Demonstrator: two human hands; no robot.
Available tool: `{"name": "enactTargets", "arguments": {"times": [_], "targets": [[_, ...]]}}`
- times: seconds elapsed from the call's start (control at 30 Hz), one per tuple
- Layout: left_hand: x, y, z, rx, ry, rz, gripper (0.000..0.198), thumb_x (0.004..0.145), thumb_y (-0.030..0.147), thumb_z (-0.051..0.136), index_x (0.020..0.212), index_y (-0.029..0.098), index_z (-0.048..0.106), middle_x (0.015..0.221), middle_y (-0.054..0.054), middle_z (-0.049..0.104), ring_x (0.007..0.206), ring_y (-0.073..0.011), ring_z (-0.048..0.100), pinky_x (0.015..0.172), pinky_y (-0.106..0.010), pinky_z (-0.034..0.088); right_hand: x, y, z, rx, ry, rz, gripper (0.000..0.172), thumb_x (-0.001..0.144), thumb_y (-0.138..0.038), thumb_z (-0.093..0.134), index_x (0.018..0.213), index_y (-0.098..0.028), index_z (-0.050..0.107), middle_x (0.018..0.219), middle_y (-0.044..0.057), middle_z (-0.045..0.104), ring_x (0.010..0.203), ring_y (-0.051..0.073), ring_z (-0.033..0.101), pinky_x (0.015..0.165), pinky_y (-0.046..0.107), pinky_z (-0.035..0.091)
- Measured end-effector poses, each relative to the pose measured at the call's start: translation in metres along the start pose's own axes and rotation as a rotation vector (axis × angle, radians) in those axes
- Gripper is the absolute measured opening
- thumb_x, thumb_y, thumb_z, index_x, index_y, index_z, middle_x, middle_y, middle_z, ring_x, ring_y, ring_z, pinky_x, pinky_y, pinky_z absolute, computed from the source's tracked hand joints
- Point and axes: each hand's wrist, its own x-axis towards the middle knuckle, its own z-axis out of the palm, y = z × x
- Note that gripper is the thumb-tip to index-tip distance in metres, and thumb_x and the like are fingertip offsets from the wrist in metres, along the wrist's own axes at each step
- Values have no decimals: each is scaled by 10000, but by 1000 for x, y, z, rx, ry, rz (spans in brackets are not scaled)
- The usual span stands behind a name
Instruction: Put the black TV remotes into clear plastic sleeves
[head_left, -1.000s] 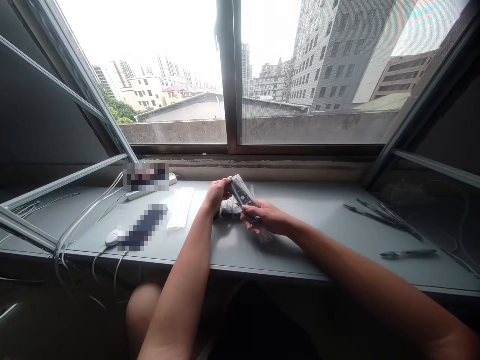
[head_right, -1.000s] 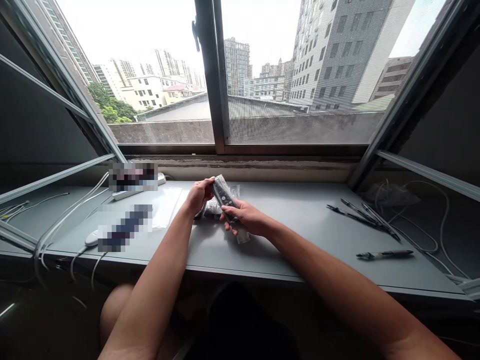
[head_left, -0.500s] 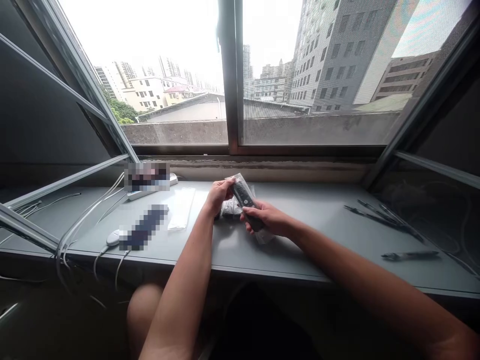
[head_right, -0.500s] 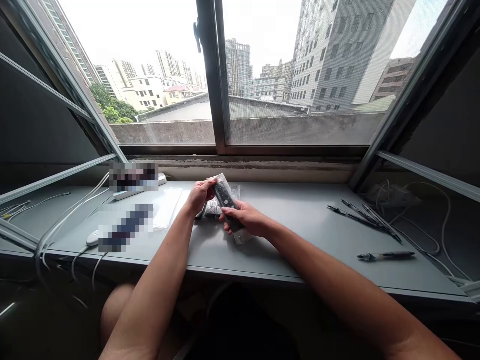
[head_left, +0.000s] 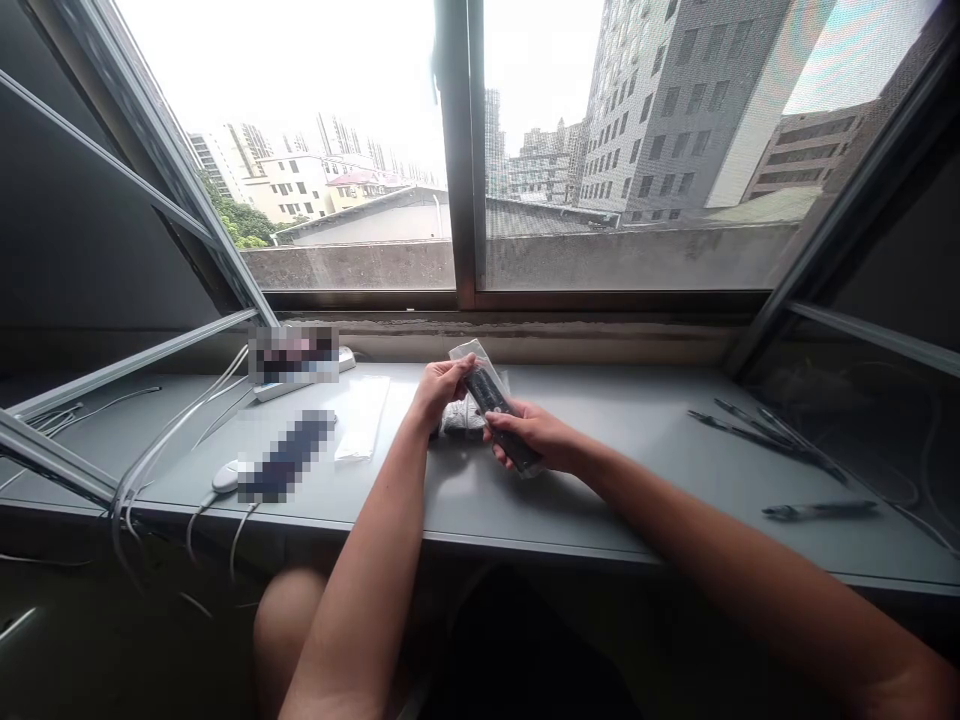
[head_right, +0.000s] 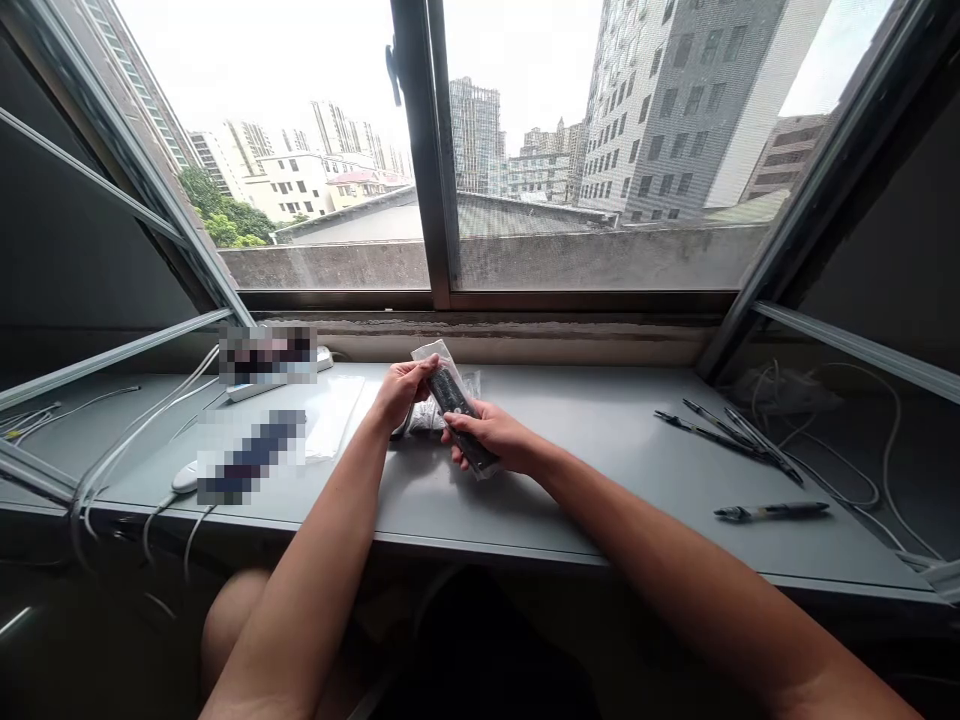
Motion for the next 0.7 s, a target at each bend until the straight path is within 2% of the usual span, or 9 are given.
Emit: {"name": "enactTargets", "arguments": {"times": [0.17,0.37,0.5,0.6,0.7], "targets": [[1,0,-1,44,-98,-80,601,803,698,815,609,164,620,529,13,457,465,-69,352,479,-249,230,-2,-2,1,12,9,-19,395,898,-471,839,1071,-214,594,892,27,736,577,135,670,492,255,583],[1,-1,-3,65,-90,-37,546,796,685,831,744,149,740,547,9,499,461,-65,365,474,-238,228,-2,-5,2,-5,23,-18,388,893,-458,842,1061,-207,599,892,38,749,581,141,676,499,259,584],[0,-2,-4,119,-166,-52,569,829,687,799,652,159,684,482,15,457,429,-70,338,455,-253,200,-2,-5,1,-5,18,-31,376,917,-470,819,1076,-208,602,846,25,739,547,131,652,481,246,562],[1,-2,-4,115,-137,-28,530,818,665,821,716,153,732,494,11,483,425,-78,379,440,-248,215,-1,-4,0,-14,12,-20,367,926,-463,813,1092,-212,602,873,40,756,568,138,668,489,247,566],[2,-2,-4,98,-43,2,516,815,663,825,791,150,768,497,16,494,425,-79,399,441,-238,230,0,-2,-1,-14,-9,-32,361,923,-456,819,1069,-213,594,905,46,761,568,132,663,470,235,546]]}}
